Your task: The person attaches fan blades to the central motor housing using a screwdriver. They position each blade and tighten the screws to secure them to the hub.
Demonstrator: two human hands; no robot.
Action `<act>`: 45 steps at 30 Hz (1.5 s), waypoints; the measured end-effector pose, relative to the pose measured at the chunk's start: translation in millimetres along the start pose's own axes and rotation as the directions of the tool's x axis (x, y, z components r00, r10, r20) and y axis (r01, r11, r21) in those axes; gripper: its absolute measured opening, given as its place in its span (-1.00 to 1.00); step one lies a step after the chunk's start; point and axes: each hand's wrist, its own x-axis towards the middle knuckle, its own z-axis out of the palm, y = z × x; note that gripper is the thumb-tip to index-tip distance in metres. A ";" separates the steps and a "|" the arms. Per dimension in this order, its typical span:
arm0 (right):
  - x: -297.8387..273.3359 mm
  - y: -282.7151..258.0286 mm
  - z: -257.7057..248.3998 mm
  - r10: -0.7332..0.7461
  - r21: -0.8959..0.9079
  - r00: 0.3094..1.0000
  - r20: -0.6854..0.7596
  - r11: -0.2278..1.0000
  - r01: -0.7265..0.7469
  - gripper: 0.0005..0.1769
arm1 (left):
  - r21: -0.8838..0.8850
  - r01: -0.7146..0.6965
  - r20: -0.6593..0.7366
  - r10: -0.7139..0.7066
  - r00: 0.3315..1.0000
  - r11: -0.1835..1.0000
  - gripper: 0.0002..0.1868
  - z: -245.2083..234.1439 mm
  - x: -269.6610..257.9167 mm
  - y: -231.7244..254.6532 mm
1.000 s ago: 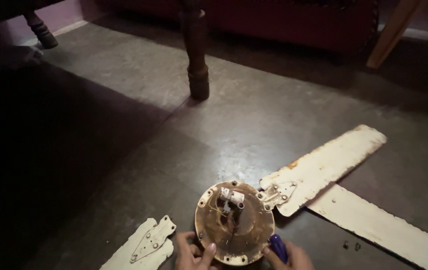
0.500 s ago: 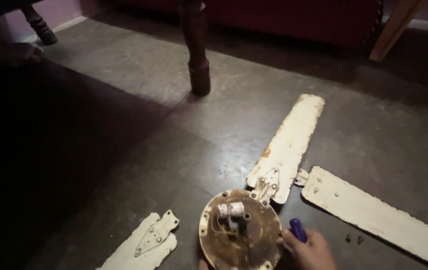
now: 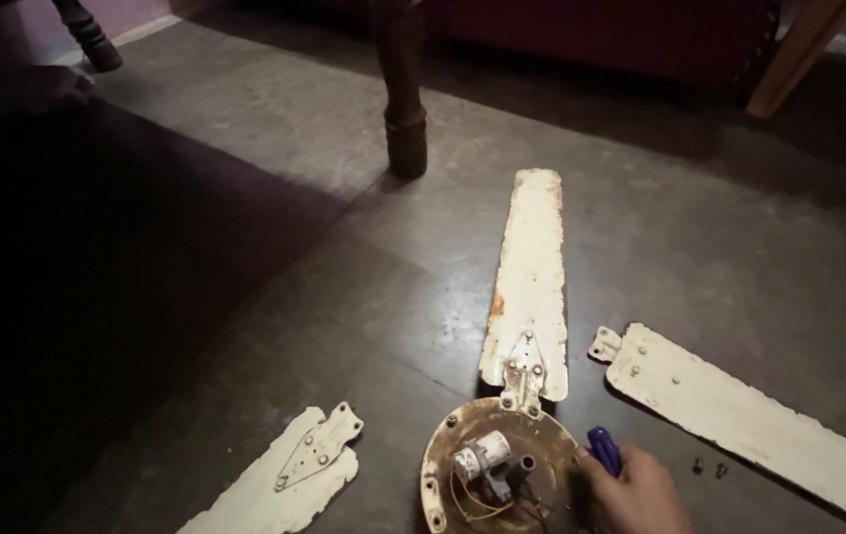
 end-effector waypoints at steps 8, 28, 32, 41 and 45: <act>-21.2 -24.6 -18.2 0.005 0.031 1.000 0.007 0.999 -0.005 -0.45 | 0.506 0.227 -0.093 -0.208 0.974 0.832 0.15 -70.9 -8.3 54.1; -45.8 -55.1 -20.1 -0.041 0.077 0.987 0.157 0.997 0.029 -0.56 | 0.740 0.138 0.126 -0.337 0.933 0.658 0.41 -100.8 32.0 49.8; -49.0 -57.9 -21.4 0.078 0.005 0.981 0.177 0.997 -0.080 -0.55 | 0.535 0.137 0.188 -0.276 0.942 0.833 0.37 -96.7 24.3 55.3; -41.9 -49.6 -22.8 0.005 0.143 0.999 0.054 0.990 -0.013 -0.53 | 0.413 -0.004 0.277 -0.121 0.953 0.911 0.42 -83.5 0.2 68.6; -49.9 -58.4 -30.1 -0.111 0.209 0.994 -0.005 0.972 0.110 -0.59 | 0.402 0.008 0.261 -0.123 0.957 0.916 0.32 -90.5 -7.0 72.5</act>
